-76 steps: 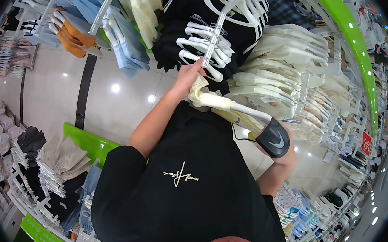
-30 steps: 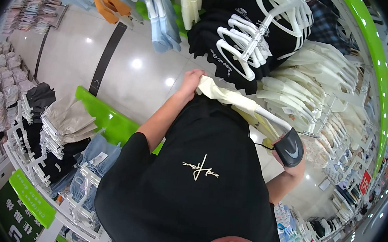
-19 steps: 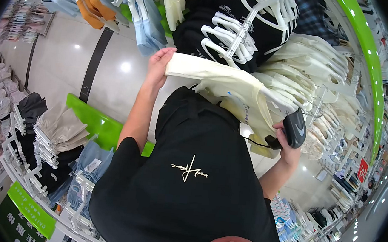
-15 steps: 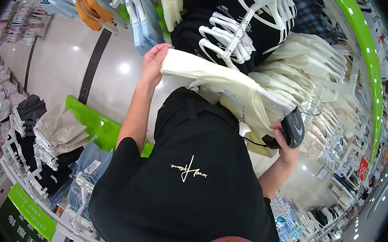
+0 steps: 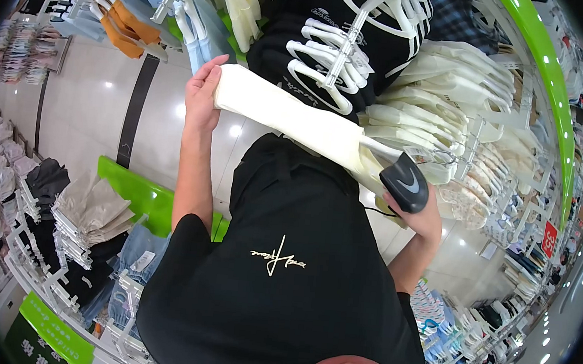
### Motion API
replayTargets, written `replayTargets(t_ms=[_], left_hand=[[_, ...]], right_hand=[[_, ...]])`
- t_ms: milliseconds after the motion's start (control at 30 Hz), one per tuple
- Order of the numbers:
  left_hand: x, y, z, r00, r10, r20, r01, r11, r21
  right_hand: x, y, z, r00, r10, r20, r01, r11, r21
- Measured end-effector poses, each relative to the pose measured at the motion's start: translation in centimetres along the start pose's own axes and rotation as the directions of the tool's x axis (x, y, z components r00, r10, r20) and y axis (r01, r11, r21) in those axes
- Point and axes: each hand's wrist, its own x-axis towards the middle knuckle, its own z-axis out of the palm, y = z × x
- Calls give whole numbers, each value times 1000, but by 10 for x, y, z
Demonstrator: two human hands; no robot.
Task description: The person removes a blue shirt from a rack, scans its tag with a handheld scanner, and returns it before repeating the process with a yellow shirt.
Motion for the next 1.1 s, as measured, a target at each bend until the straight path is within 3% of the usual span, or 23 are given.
replayTargets(t_ms=[167, 267, 333, 367, 400, 467, 500, 567, 600, 633, 733, 767, 867, 900, 933, 1067, 1100], left_hand=[[1, 15, 3, 999, 33, 21, -32, 999, -13], [5, 19, -2, 999, 44, 16, -45, 996, 78], [10, 14, -15, 998, 60, 31, -67, 938, 341], [9, 19, -9, 997, 67, 42, -78, 882, 465], [6, 21, -2, 983, 175, 53, -170, 774, 610], [-9, 29, 21, 918, 374, 135, -311, 464, 829], [-17, 33, 34, 878, 412, 244, -415, 397, 819], [-33, 49, 65, 656, 383, 650, -731, 111, 673], [-44, 49, 89, 612, 341, 713, -787, 170, 594], [-51, 42, 101, 599, 270, 754, -801, 214, 560], [-63, 5, 107, 599, -24, 800, -756, 313, 575], [-60, -3, 102, 596, 29, 803, -777, 276, 566], [-42, -4, 89, 599, 166, 784, -798, 200, 568], [-41, 6, 85, 626, 197, 755, -779, 198, 594], [-39, 14, 80, 651, 231, 723, -759, 196, 621], [-32, 35, 55, 727, 303, 617, -670, 113, 734], [-31, 43, 53, 750, 305, 587, -639, 108, 761]], right_hand=[[4, -1, 3, 999, 18, 51, -15, 997, -72], [2, -4, 5, 999, -31, 24, 31, 1000, 1], [1, -4, 3, 999, -31, 25, 30, 999, 36], [1, -3, 3, 999, -30, 25, 29, 998, 55], [3, -1, 3, 994, -108, 26, 107, 993, 44], [9, 2, 6, 964, -264, 28, 263, 964, 22], [10, -8, 13, 970, -242, -6, 242, 968, 63], [15, -14, 25, 970, -244, 21, 244, 970, 14], [18, -16, 29, 969, -246, 36, 247, 969, -10], [24, -17, 32, 930, -346, 123, 357, 930, -89], [31, -45, 42, 924, -281, 258, 323, 937, -136], [31, -46, 45, 910, -331, 249, 373, 916, -145], [30, -51, 46, 847, -531, 11, 531, 847, 21], [27, -47, 40, 873, -488, 1, 486, 870, 83], [23, -41, 45, 911, -393, -127, 413, 859, 303], [15, -15, 43, 911, -309, -273, 359, 921, 154], [15, -9, 46, 923, -259, -286, 321, 927, 193]])
